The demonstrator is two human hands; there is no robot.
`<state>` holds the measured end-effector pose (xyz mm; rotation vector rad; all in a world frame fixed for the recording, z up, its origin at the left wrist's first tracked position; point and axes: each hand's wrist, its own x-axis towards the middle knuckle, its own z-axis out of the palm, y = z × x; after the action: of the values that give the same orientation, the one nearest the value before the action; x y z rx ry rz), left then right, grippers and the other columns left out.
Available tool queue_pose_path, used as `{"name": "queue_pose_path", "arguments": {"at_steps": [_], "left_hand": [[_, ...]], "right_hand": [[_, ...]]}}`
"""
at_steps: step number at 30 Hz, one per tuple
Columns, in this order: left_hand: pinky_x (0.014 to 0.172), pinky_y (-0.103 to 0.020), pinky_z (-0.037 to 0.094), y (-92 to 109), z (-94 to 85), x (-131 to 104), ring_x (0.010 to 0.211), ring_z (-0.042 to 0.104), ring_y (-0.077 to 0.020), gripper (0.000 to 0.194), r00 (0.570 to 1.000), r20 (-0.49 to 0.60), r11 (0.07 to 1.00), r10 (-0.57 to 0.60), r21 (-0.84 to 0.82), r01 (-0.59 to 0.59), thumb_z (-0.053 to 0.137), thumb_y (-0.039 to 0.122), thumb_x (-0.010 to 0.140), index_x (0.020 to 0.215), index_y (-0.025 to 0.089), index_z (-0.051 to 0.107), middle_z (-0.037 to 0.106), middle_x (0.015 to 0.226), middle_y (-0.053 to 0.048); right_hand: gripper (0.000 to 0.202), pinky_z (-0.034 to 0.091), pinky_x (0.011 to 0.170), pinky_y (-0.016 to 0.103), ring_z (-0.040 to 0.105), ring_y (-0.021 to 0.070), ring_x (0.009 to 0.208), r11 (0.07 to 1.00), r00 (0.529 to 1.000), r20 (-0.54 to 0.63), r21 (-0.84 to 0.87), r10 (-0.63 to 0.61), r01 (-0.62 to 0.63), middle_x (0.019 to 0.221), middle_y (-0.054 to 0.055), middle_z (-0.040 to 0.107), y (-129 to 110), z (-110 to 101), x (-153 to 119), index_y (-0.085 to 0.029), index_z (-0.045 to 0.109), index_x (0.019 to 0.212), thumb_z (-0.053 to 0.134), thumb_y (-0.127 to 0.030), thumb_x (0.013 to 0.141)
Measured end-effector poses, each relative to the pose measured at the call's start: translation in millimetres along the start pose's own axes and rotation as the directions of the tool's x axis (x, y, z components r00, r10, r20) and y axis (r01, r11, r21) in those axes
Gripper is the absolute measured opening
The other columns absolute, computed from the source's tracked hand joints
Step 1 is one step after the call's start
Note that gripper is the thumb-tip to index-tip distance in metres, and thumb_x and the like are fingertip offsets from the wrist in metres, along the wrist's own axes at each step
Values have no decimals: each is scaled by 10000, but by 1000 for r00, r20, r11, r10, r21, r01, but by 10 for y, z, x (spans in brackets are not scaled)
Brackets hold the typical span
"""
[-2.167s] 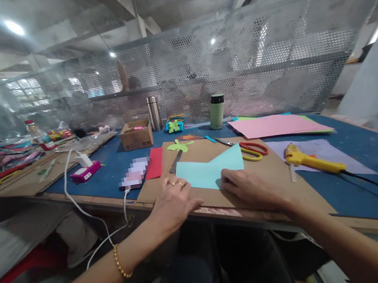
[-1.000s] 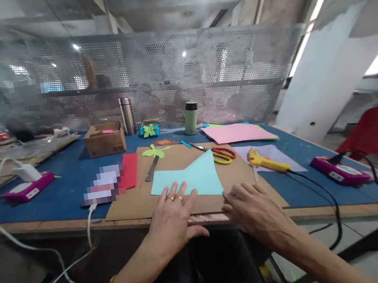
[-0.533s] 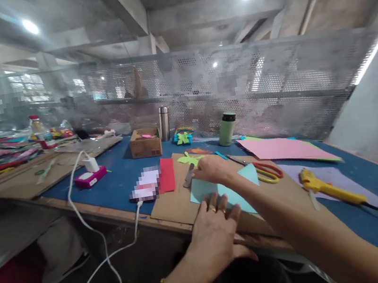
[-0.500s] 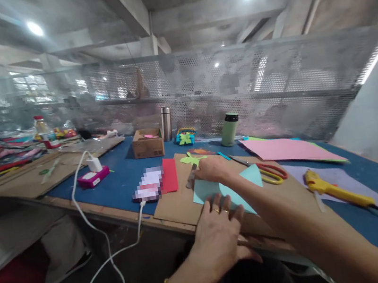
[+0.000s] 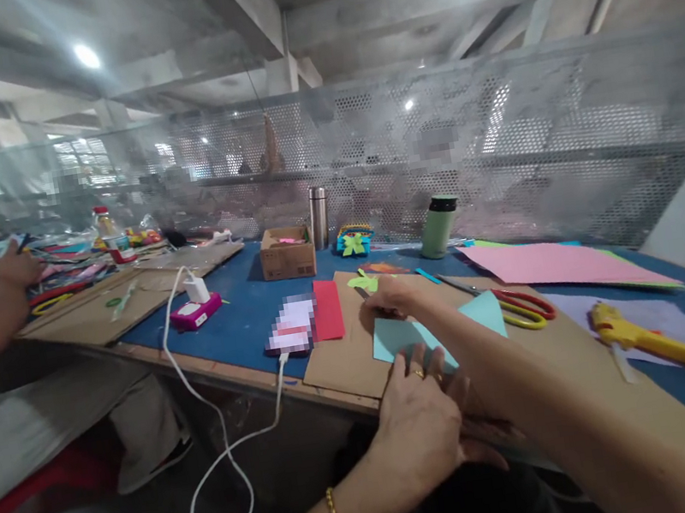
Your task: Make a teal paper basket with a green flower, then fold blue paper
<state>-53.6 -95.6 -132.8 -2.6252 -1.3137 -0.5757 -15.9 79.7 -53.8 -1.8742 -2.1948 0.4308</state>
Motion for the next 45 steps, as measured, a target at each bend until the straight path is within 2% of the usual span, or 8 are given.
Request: {"name": "queue_pose_path", "arguments": {"at_steps": [11,18,23,28,31,35,39,45], "left_hand": [[1209,-522,266,30,-45,-22,1463,379,-365,997,998,-67,998,-11,54,14,449,880,807,1498,162,460,461,1561,-188],[1219,-530,269,31,-16,-41,1460,387,-353,998,994,-111,1000,-20,-3,20,454,893,781,1494,194,466,497,1537,-163],[1217,-528,279,32,-33,-60,1451,411,-355,999,990,-139,1000,-20,-13,19,461,894,766,1468,185,500,530,1508,-171],[1218,-539,291,15,-5,-54,1479,388,-366,1037,993,-120,999,-18,-33,14,520,893,734,1500,196,475,494,1553,-174],[1214,-558,299,26,35,-68,1487,380,-376,1027,996,-89,1000,-16,-25,14,597,862,719,1499,203,486,482,1569,-171],[1204,-575,318,24,84,-84,1485,385,-383,954,994,-110,1000,-16,7,17,674,787,736,1489,224,514,479,1572,-166],[1199,-572,338,32,68,-97,1474,403,-384,928,991,-130,999,3,36,2,682,762,749,1485,219,527,493,1561,-165],[1195,-578,350,63,32,-99,1480,395,-385,915,995,-104,996,0,84,9,710,729,751,1490,221,525,481,1571,-164]], "right_hand": [[226,446,457,263,561,165,467,989,991,39,86,-126,123,433,-21,545,200,-63,50,-160,689,693,816,-342,653],[318,389,512,220,558,119,588,917,925,-275,229,-260,326,682,13,643,470,-375,-72,-165,635,856,615,-483,849],[514,446,512,274,610,166,541,816,887,-322,373,-332,441,643,41,661,1130,-691,-588,-207,608,832,636,-716,772],[513,419,443,315,539,178,455,895,928,-298,315,-223,316,559,52,631,2032,-728,-1196,-254,639,739,604,-765,761],[461,396,457,288,512,153,476,911,955,-257,339,-151,235,574,0,573,2304,-698,-1525,-236,643,832,615,-692,776],[344,375,493,261,503,142,503,937,963,-259,311,-79,161,552,-38,522,2348,-627,-1740,-214,565,803,583,-557,811],[180,412,589,271,554,161,602,979,944,-326,166,-55,115,650,-13,593,2307,-565,-1727,-200,608,862,482,-329,878],[269,438,715,291,643,200,802,997,918,-391,-75,-62,35,922,66,722,2222,-529,-1569,-182,659,1044,405,-214,963]]}}
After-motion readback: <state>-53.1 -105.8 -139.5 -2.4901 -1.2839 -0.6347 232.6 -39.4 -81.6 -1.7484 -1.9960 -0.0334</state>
